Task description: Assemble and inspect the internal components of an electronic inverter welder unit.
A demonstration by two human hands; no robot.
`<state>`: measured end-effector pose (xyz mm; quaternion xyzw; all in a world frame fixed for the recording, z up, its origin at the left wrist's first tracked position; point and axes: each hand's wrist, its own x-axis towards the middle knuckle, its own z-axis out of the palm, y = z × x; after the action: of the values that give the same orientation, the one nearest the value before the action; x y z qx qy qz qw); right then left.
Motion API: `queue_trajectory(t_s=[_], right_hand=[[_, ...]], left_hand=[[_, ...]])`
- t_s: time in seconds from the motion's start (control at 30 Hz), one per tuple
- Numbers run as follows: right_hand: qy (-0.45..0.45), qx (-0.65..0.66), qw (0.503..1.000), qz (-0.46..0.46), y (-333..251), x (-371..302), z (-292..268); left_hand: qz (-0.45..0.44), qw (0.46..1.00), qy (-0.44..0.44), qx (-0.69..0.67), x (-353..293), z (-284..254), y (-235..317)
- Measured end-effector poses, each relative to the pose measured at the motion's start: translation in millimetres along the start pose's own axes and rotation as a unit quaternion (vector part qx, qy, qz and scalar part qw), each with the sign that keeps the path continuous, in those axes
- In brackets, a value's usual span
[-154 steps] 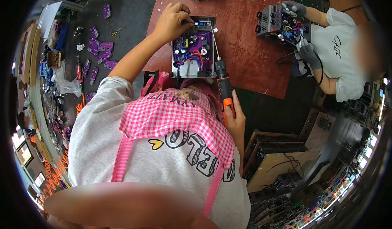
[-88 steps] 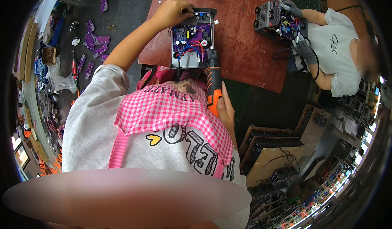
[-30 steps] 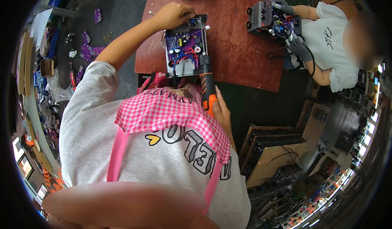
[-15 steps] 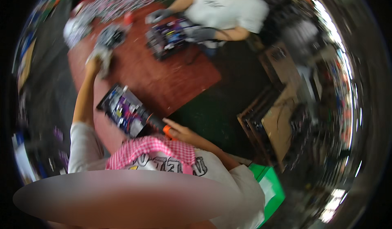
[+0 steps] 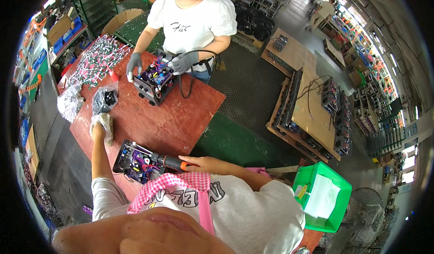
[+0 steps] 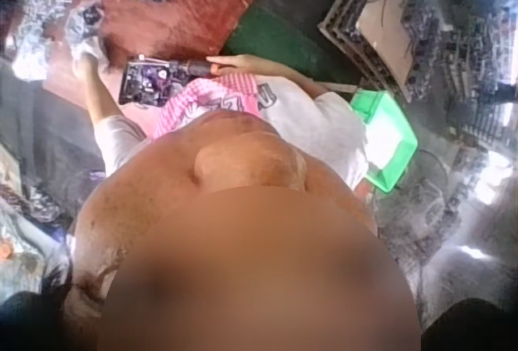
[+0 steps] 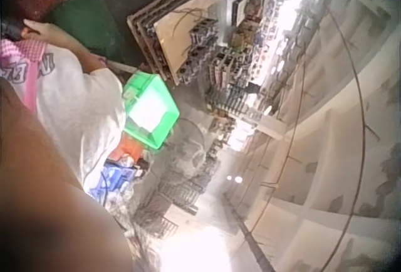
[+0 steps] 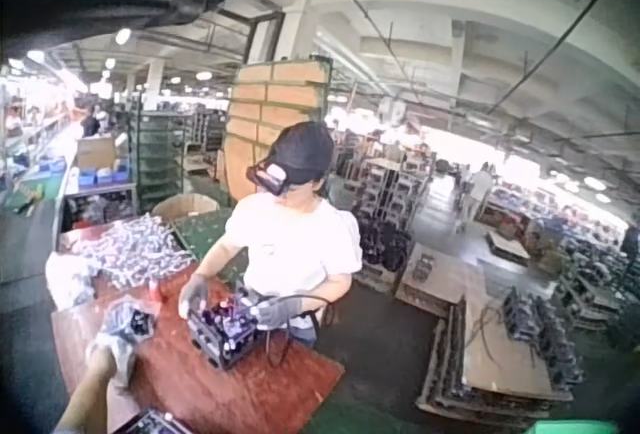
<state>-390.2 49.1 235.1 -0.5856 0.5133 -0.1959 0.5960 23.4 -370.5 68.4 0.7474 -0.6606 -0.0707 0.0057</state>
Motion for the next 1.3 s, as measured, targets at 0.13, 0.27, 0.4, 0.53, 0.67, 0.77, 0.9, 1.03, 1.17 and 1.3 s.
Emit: queue_trajectory(t_s=[0.13,0.27,0.4,0.53,0.67,0.77,0.9,1.03,1.17,1.3], right_hand=[[0.021,-0.103,0.994,0.014,-3.7,1.3,-3.0],[0.056,-0.204,0.976,0.056,-2.3,-6.3,-5.1],[0.092,-0.181,0.979,-0.016,0.8,-16.1,-0.9],[0.109,-0.216,0.970,0.026,2.9,-32.4,-5.2],[0.175,-0.075,0.982,-0.015,5.0,-42.8,-7.2],[0.190,0.009,0.982,-0.021,8.6,-41.2,-5.7],[0.174,0.051,0.982,-0.044,18.8,-33.2,-5.8],[0.137,0.052,0.985,-0.089,24.4,-23.9,-2.0],[0.116,0.057,0.982,-0.139,21.4,-10.1,-0.8],[0.053,0.062,0.983,-0.163,17.3,6.9,4.9]], left_hand=[[0.025,0.999,0.022,-0.042,2.0,3.4,-5.1],[0.058,0.997,0.006,-0.040,1.3,-0.6,-7.3],[0.037,0.999,0.000,-0.004,-5.2,-8.6,-6.3],[0.043,0.999,0.014,0.008,-9.2,-9.5,-7.1],[0.096,0.995,0.028,-0.010,-3.8,-1.1,-12.5],[0.097,0.993,0.069,-0.022,-0.7,4.4,-18.3],[0.107,0.979,0.134,-0.107,-4.8,3.8,-26.5],[-0.061,0.911,0.108,-0.393,-25.3,-23.8,-26.1],[-0.069,0.733,0.037,-0.675,-88.7,-70.5,-11.8],[-0.025,0.586,0.015,-0.810,-176.7,-102.0,5.9]])
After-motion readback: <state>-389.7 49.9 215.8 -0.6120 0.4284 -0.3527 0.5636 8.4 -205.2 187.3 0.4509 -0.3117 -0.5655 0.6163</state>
